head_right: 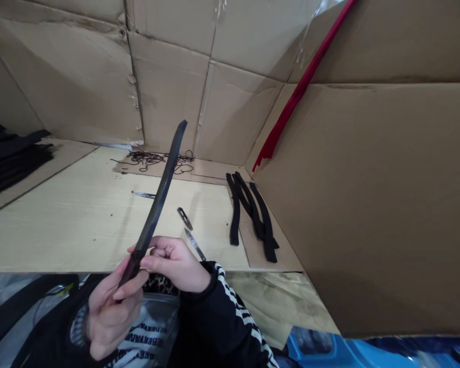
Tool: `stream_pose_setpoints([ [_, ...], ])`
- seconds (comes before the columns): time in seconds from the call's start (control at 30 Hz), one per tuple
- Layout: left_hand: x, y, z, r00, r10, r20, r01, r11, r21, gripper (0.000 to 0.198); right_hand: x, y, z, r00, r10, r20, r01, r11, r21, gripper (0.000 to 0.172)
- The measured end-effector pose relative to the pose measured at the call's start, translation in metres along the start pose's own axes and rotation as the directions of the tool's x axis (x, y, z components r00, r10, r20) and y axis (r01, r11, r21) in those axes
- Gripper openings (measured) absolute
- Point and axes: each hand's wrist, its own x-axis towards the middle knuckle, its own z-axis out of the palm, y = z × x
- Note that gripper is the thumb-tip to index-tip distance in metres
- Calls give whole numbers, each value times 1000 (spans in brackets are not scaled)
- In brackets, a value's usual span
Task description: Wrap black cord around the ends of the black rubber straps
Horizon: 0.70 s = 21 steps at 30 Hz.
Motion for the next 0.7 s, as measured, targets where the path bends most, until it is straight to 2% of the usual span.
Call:
stream_pose_setpoints([
  [0.07, 4, 1, 2, 999, -10, -47, 12, 999, 40, 48, 1, 4, 1, 999, -17, -39, 18, 999, 33, 48],
  [0.1, 7, 1, 5, 990, 10, -138, 5, 994, 112, 49, 2, 6, 0, 997, -16, -72, 19, 999, 39, 47],
  [0.13, 10, 2, 7, 963, 74, -259, -11, 972, 235, 49, 2, 7, 0, 993, -14, -115, 18, 999, 37, 46],
  [0.17, 14, 2, 9, 898, 208, -388, -34, 911, 410, 49, 2, 8, -1, 985, -17, -170, 21, 999, 24, 43],
  [0.2, 16, 1, 11, 784, 403, -472, -46, 796, 604, 48, 3, 8, -2, 973, -27, -230, 27, 1000, -3, 41],
  [0.23, 19, -1, 11, 651, 585, -484, -7, 642, 766, 45, 3, 8, -3, 957, -45, -287, 34, 999, -41, 38],
  [0.27, 20, -3, 10, 528, 722, -448, 57, 496, 866, 43, 3, 8, -3, 940, -69, -334, 43, 995, -86, 35],
  [0.3, 21, -6, 9, 438, 804, -401, 124, 388, 913, 40, 3, 8, -4, 926, -93, -367, 47, 990, -133, 32],
  [0.33, 21, -8, 7, 390, 842, -373, 174, 330, 928, 39, 2, 7, -4, 917, -112, -383, 47, 984, -174, 31],
  [0.37, 21, -11, 6, 368, 851, -373, 186, 326, 927, 39, 2, 7, -4, 915, -120, -384, 45, 979, -199, 30],
  [0.4, 21, -12, 5, 382, 836, -394, 165, 357, 919, 39, 2, 7, -5, 918, -123, -377, 46, 977, -207, 30],
  [0.43, 20, -13, 5, 423, 802, -421, 123, 410, 904, 40, 2, 7, -5, 919, -125, -373, 50, 978, -204, 30],
  [0.5, 19, -13, 7, 553, 700, -452, 20, 532, 847, 41, 3, 8, -8, 927, -119, -355, 58, 982, -178, 32],
  [0.57, 18, -12, 10, 684, 587, -434, -56, 635, 771, 40, 4, 10, -10, 947, -105, -303, 65, 988, -137, 33],
  [0.7, 14, -8, 13, 844, 409, -346, -152, 802, 578, 39, 4, 13, -11, 983, -84, -162, 83, 996, -8, 37],
])
